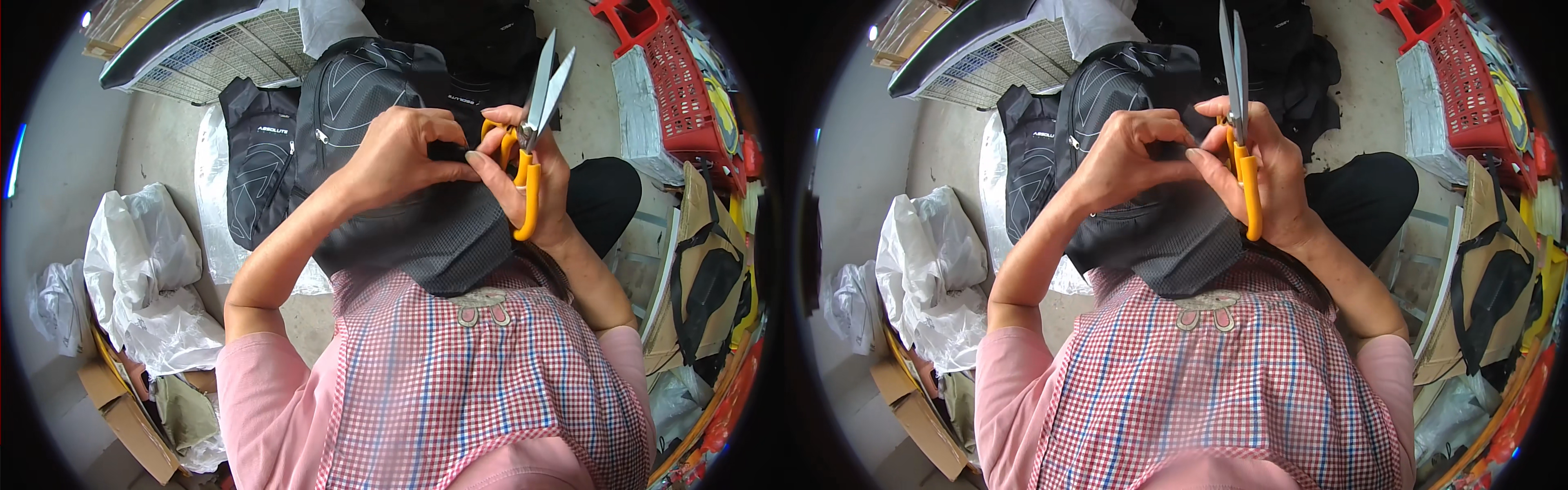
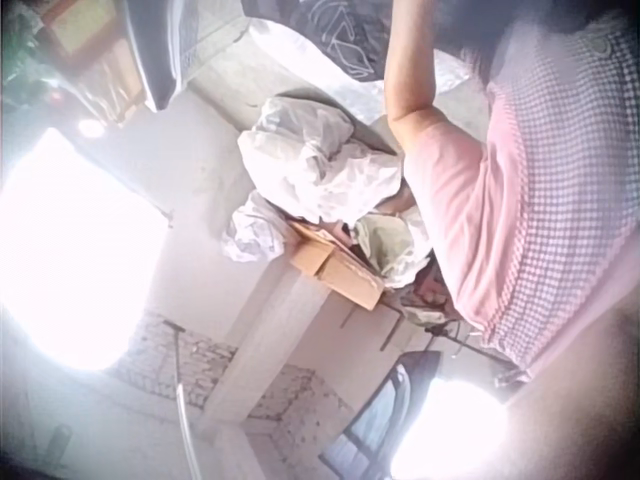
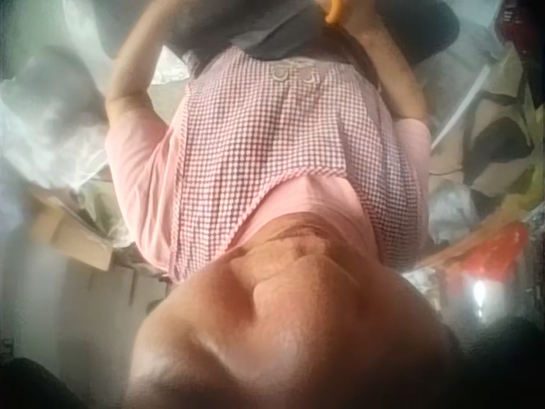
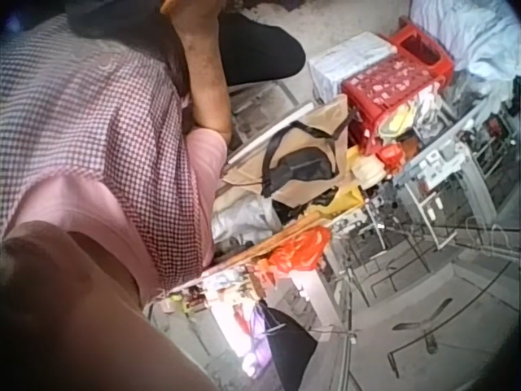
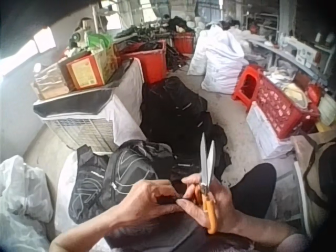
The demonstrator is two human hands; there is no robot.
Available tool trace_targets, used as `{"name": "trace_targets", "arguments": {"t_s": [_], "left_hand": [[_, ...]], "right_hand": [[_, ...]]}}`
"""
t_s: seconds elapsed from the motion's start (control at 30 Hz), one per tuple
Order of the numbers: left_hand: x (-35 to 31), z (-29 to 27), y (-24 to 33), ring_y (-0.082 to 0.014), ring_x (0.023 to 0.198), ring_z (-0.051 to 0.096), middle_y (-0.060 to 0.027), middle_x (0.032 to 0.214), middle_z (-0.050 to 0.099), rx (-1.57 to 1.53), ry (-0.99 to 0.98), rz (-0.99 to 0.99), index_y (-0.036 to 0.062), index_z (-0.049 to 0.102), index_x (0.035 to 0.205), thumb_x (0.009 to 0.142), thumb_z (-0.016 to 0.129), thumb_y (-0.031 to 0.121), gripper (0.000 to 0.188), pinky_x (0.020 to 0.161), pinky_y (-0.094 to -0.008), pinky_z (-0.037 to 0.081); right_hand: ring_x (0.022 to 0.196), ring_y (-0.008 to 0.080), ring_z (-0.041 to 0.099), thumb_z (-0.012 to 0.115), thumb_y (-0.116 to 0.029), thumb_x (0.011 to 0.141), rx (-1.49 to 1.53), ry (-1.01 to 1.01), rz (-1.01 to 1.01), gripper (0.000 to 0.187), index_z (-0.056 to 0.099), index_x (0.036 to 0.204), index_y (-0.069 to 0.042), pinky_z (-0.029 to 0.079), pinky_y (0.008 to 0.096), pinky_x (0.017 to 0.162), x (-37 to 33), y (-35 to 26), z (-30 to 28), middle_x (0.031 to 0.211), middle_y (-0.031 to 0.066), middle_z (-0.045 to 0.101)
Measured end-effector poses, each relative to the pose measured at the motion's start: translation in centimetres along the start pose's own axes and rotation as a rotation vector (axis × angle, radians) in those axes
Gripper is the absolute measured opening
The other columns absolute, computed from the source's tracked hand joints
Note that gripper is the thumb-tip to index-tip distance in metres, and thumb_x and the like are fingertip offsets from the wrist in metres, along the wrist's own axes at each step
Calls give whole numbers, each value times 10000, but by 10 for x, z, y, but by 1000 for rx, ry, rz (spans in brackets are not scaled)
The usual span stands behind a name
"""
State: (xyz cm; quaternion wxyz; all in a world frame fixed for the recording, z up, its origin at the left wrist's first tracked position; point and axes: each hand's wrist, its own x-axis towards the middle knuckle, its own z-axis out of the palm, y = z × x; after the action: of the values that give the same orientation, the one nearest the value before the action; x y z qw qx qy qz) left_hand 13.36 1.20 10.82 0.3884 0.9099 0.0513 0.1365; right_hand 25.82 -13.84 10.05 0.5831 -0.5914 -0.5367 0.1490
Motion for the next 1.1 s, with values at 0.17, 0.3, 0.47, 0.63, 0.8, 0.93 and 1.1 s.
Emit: {"name": "trace_targets", "arguments": {"t_s": [0.17, 0.3, 0.47, 0.63, 0.8, 0.93, 1.1], "left_hand": [[6, -8, -13, -109, 512, 429, 0, 664, 578, -302, -105, -113, 18, 674, 779, 715, 797, 210, 236, 506, -239, 390], [13, -11, -15, -88, 491, 381, 27, 591, 534, -481, -175, -142, 18, 675, 727, 729, 794, 198, 215, 489, -220, 369], [14, -12, -18, -59, 491, 363, 52, 587, 522, -488, -225, -138, 33, 692, 731, 745, 787, 187, 181, 472, -198, 343], [15, -11, -15, -56, 486, 373, 46, 589, 534, -464, -255, -140, 44, 707, 723, 737, 786, 171, 150, 464, -198, 343], [14, -9, -14, -59, 483, 388, 43, 593, 547, -473, -250, -168, 55, 726, 750, 734, 782, 159, 118, 463, -192, 343], [15, -9, -14, -63, 505, 413, 39, 614, 561, -462, -302, -179, 58, 737, 794, 709, 789, 149, 135, 486, -195, 364], [15, -5, -13, -117, 530, 493, 19, 640, 599, -402, -279, -159, 67, 738, 815, 703, 786, 196, 177, 531, -235, 428]], "right_hand": [[653, 115, 464, 707, -57, 774, -122, -201, 28, 460, 544, 1204, -52, 392, 214, 577, -8, 6, -30, 855, 34, 501], [654, 122, 450, 706, -127, 800, -429, -384, 15, 482, 538, 1238, -18, 358, 217, 573, -19, 12, -52, 912, 46, 498], [598, 117, 448, 787, -214, 742, -484, -459, 65, 482, 610, 1145, -19, 383, 225, 510, -22, 12, -57, 802, 41, 508], [538, 121, 455, 804, -221, 719, -420, -434, 63, 451, 636, 1077, -5, 377, 225, 465, -28, 17, -58, 764, 58, 567], [496, 128, 469, 811, -213, 708, -478, -437, 7, 421, 644, 1022, 14, 381, 231, 433, -27, 17, -56, 736, 77, 614], [512, 134, 487, 799, -178, 716, -408, -414, -20, 387, 639, 1003, 25, 396, 230, 445, -30, 23, -48, 756, 86, 627], [517, 127, 487, 752, -171, 763, -300, -422, -33, 336, 634, 1007, 27, 394, 225, 450, -41, 37, -50, 761, 96, 628]]}}
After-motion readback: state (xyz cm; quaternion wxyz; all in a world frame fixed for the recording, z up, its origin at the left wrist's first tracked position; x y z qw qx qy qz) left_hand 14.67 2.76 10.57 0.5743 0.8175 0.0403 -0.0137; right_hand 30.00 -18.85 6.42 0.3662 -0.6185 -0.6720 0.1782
